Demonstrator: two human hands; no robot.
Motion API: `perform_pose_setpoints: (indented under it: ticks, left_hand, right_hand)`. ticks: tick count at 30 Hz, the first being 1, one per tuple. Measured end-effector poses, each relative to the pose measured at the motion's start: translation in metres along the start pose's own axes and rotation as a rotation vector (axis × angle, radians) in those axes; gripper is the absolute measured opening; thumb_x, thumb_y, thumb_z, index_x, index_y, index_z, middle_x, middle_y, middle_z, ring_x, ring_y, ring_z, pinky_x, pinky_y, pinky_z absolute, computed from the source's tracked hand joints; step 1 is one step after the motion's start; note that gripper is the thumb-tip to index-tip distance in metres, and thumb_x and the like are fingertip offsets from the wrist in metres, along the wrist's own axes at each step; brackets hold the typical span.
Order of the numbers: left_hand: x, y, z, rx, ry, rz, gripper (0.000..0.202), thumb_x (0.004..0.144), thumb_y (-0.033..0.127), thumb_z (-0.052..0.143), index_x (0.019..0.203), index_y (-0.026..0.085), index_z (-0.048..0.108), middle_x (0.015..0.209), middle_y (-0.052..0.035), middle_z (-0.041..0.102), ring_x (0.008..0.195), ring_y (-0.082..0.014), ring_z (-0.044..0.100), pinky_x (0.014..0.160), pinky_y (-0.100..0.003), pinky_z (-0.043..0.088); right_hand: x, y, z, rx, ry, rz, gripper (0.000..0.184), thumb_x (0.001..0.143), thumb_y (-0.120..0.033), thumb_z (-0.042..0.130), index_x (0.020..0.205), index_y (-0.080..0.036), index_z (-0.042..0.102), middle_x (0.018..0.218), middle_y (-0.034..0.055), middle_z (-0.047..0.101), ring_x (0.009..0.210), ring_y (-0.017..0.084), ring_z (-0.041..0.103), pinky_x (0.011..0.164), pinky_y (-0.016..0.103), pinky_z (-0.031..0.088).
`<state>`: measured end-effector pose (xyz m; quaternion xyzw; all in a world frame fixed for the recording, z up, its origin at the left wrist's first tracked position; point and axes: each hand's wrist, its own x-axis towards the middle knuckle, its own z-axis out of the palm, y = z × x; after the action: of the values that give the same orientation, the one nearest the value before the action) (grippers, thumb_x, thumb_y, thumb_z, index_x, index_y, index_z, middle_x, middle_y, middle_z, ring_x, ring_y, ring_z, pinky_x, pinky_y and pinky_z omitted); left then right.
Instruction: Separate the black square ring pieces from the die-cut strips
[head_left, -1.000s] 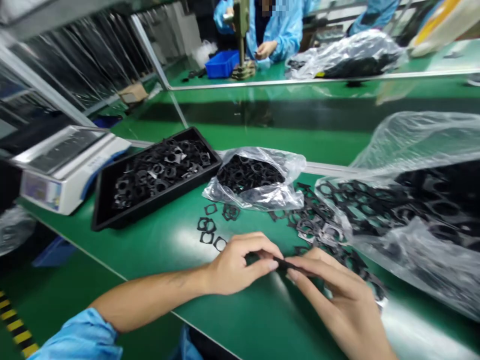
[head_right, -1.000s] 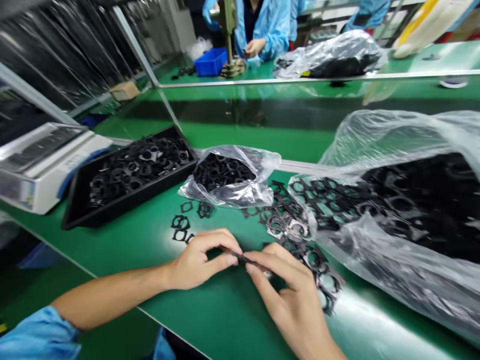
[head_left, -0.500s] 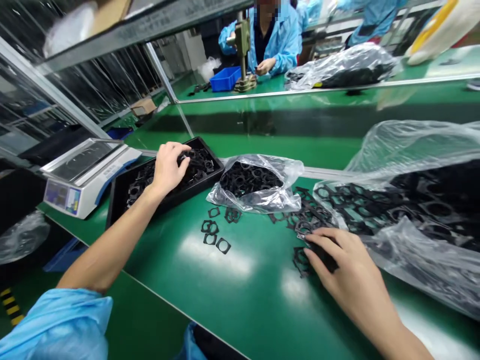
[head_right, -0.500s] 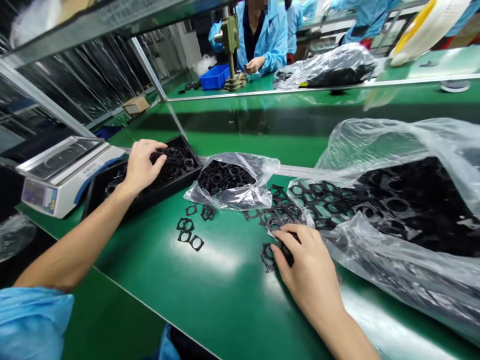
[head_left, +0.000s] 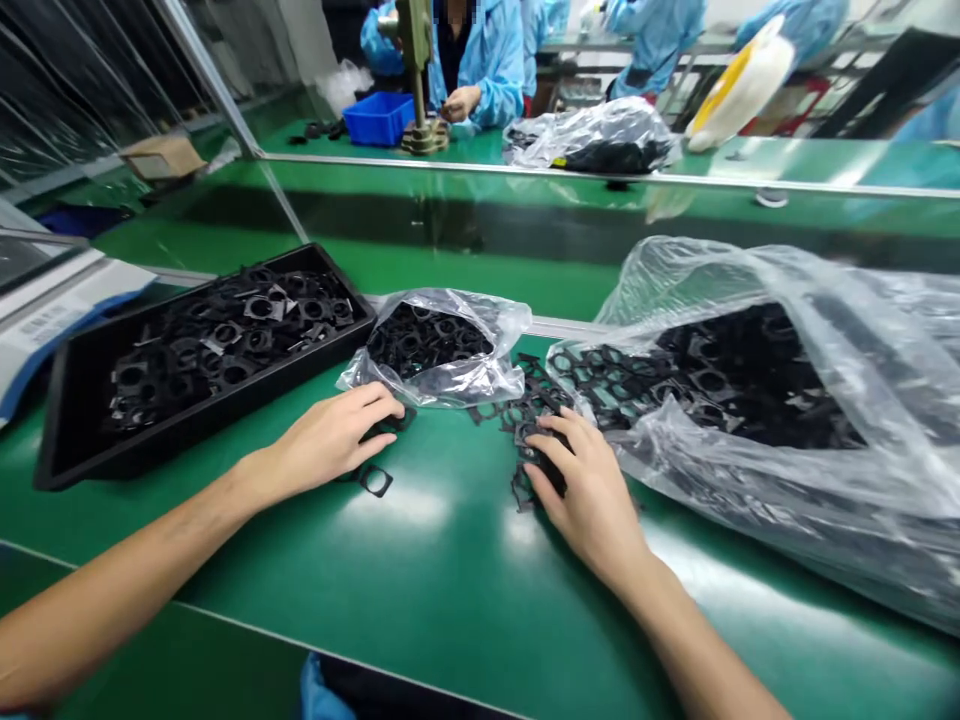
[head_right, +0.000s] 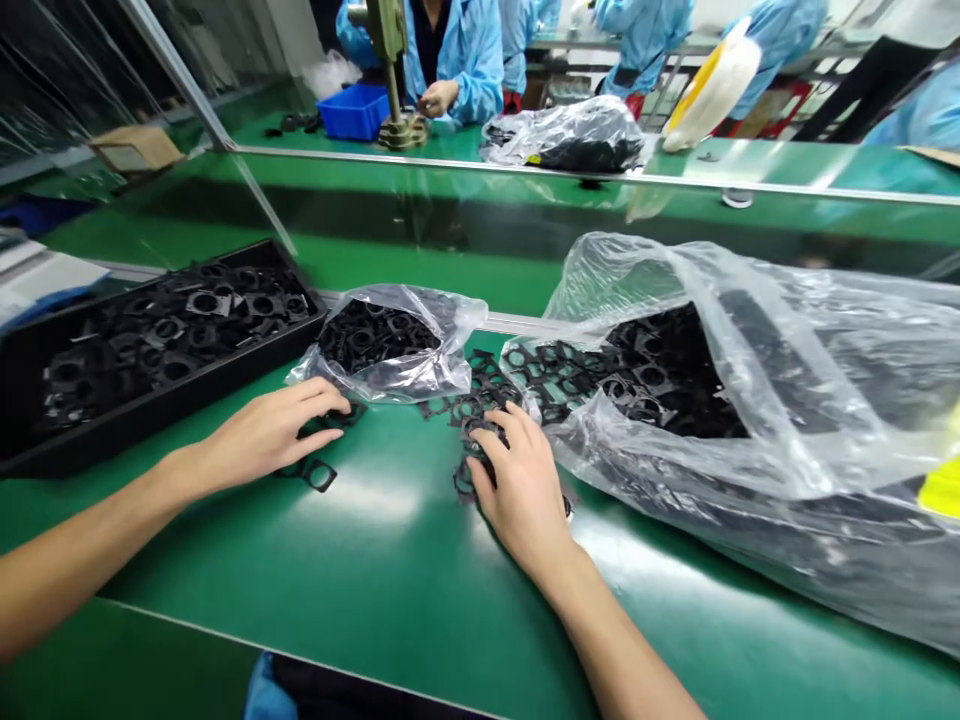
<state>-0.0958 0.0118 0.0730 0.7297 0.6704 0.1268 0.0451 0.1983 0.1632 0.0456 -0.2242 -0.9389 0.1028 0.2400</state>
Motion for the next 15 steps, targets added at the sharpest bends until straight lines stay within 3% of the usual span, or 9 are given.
perform_pose_setpoints:
  ticks: [4, 8, 12, 15]
  left_hand:
    - [0.006, 0.016, -0.015, -0.150, 0.024, -0.021, 0.017, 0.098, 0.028, 0.054, 0.083, 0.020, 0.055, 0.076, 0.0020, 0.056, 0.063, -0.0128, 0.053, 0.059, -0.024, 0.041]
    - [0.019, 0.042, -0.019, -0.445, 0.002, -0.102, 0.026, 0.094, 0.030, 0.060, 0.073, 0.019, 0.050, 0.061, 0.0071, 0.043, 0.055, -0.0094, 0.039, 0.054, -0.022, 0.032]
    - [0.028, 0.071, 0.001, -0.832, -0.007, -0.238, 0.026, 0.089, 0.035, 0.066, 0.073, 0.018, 0.053, 0.060, 0.0079, 0.039, 0.055, -0.0087, 0.036, 0.053, -0.021, 0.031]
    - [0.029, 0.088, 0.022, -1.168, -0.026, -0.339, 0.027, 0.088, 0.038, 0.068, 0.074, 0.018, 0.056, 0.059, 0.0083, 0.040, 0.052, -0.0078, 0.036, 0.050, -0.020, 0.031]
  right_hand:
    - [-0.001, -0.001, -0.002, 0.109, 0.045, 0.031, 0.007, 0.092, -0.016, 0.061, 0.093, -0.020, 0.067, 0.111, 0.0140, 0.069, 0.120, 0.036, 0.060, 0.096, 0.057, 0.055]
    - [0.002, -0.007, -0.006, 0.212, 0.134, 0.038, 0.010, 0.092, -0.016, 0.063, 0.085, -0.022, 0.065, 0.103, 0.0112, 0.072, 0.117, 0.034, 0.063, 0.097, 0.055, 0.055]
    - [0.004, -0.013, -0.013, 0.327, 0.232, 0.147, 0.008, 0.094, -0.023, 0.065, 0.086, -0.023, 0.068, 0.104, 0.0108, 0.074, 0.107, 0.029, 0.069, 0.095, 0.049, 0.056]
    - [0.005, -0.017, -0.018, 0.380, 0.232, 0.224, 0.010, 0.093, -0.026, 0.068, 0.084, -0.022, 0.068, 0.100, 0.0098, 0.072, 0.084, 0.023, 0.070, 0.078, 0.039, 0.060]
